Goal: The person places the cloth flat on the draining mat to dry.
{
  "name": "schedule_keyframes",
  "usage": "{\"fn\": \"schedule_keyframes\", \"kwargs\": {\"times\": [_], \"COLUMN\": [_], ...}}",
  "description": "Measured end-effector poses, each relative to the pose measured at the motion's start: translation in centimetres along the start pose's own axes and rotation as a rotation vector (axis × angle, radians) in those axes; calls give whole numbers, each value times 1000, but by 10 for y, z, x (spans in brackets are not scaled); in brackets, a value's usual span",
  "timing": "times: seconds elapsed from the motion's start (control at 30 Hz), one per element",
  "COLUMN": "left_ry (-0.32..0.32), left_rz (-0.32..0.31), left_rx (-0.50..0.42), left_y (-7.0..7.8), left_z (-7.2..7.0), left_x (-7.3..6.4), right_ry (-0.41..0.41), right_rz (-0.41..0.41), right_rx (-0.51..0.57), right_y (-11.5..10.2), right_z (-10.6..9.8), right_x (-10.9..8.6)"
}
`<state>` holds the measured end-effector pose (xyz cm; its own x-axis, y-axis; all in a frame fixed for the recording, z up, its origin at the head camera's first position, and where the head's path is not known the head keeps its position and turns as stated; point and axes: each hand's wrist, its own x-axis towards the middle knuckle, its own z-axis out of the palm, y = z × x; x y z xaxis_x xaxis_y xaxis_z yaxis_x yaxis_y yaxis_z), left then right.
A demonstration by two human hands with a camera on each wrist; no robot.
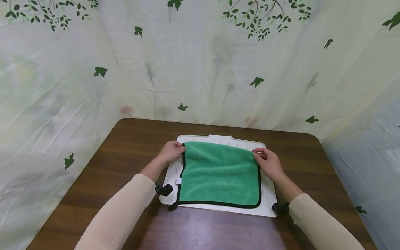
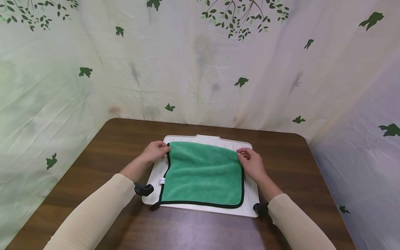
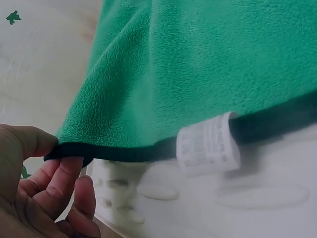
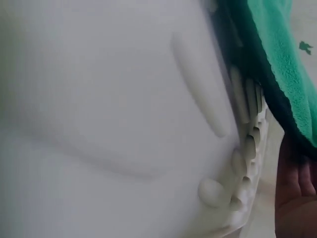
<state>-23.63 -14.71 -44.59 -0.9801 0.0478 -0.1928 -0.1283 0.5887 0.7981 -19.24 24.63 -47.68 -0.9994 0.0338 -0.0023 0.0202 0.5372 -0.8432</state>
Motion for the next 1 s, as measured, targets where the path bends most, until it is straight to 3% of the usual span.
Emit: {"fn": "schedule_keyframes", "kwargs": {"times": [0.17,0.3,0.43,0.63,0.77,0.87,1.0], "left_ry": [-20,-51,-75,-61,-92,-139,-173], "left_rz": [-5,-41,-78,-116,-136,-113,-96], "left_rx": [20,38,36,-13,-59,-85,-95], "left_y": [1,-1,-2,-2,-2,0,3], "left_z": [-5,-6,-5,-3,-1,2,5], "left_x": [2,6,12,22,27,32,35], "right_ry": [42,-11,-109,-272,-367,-382,-295], "right_rz": [-51,-31,89,315,406,435,397], "right_rx": [-86,-108,-2,218,315,367,314], "right_y": [-1,0,2,3,1,0,-1], "right_z": [-1,-2,-8,-17,-13,-7,-1], "right_x": [-7,-6,4,25,35,40,41]}}
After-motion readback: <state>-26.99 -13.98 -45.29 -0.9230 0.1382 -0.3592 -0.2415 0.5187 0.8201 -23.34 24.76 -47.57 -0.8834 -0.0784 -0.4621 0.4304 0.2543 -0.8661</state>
